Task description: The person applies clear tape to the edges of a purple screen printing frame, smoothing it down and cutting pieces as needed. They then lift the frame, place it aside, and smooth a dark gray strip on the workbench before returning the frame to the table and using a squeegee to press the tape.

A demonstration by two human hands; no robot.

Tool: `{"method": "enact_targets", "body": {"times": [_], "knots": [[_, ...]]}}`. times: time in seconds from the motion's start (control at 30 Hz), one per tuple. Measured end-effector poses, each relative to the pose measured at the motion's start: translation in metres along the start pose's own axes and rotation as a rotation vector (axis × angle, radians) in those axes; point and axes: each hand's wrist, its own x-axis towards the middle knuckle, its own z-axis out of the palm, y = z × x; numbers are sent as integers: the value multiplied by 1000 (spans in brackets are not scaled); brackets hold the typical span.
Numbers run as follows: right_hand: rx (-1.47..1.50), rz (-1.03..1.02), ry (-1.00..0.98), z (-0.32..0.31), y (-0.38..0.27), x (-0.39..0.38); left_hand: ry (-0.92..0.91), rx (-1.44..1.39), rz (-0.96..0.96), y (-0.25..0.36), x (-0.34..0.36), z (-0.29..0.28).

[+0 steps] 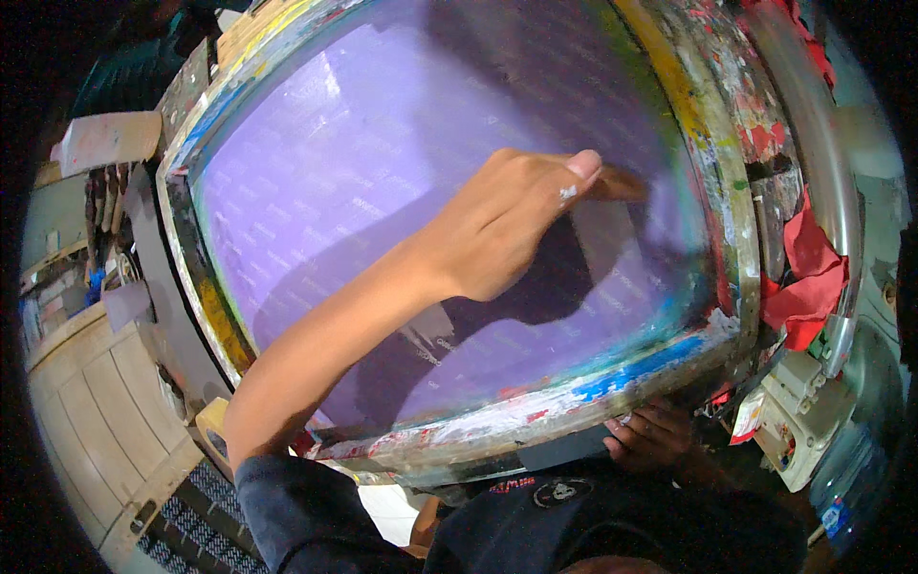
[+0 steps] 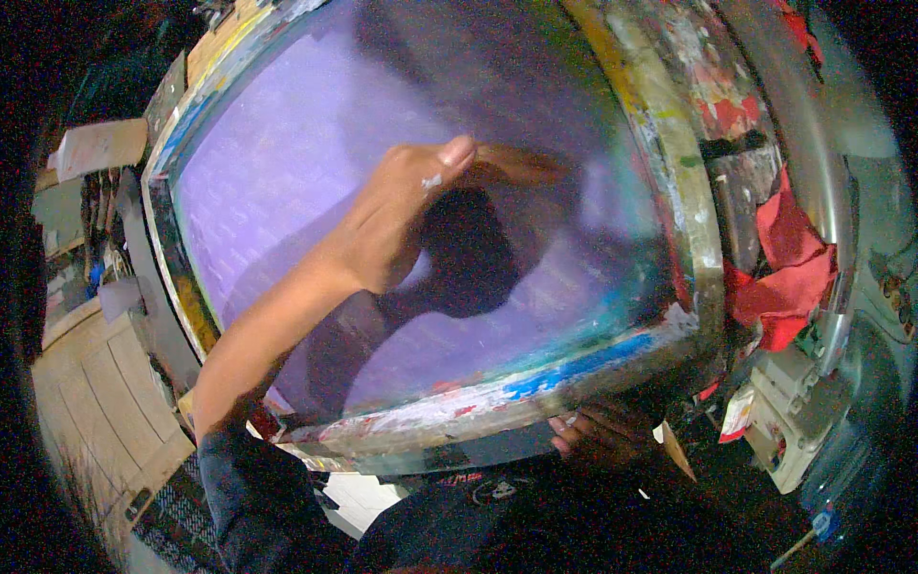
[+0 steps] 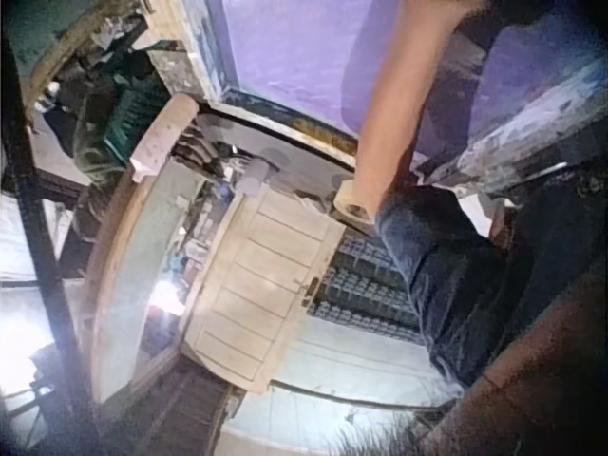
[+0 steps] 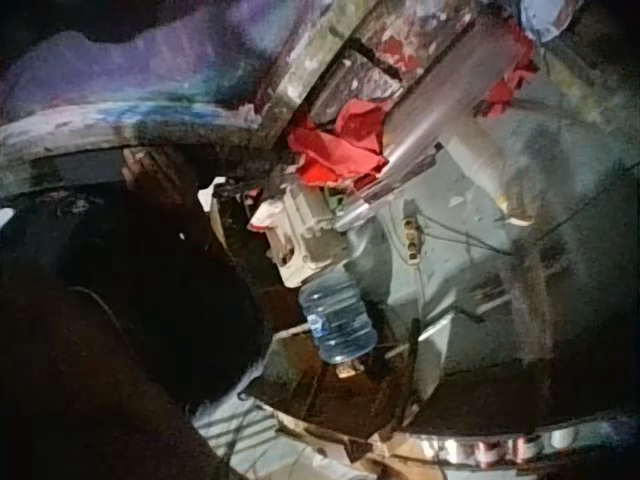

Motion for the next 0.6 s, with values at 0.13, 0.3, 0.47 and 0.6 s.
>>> {"method": "enact_targets", "body": {"times": [0.13,0.3,0.47,0.6], "knots": [[-67,-28,30,4,3,-10,-34,72,75,7,-5,-8],[-191,-81,85,11,5,-22,37,-88,3,43,-38,-26],[-163,-25,12,8,5,-29,72,125,-26,33,-106,-26],[-167,10,-57,5,5,-26,114,53,-91,31,-110,-23]]}}
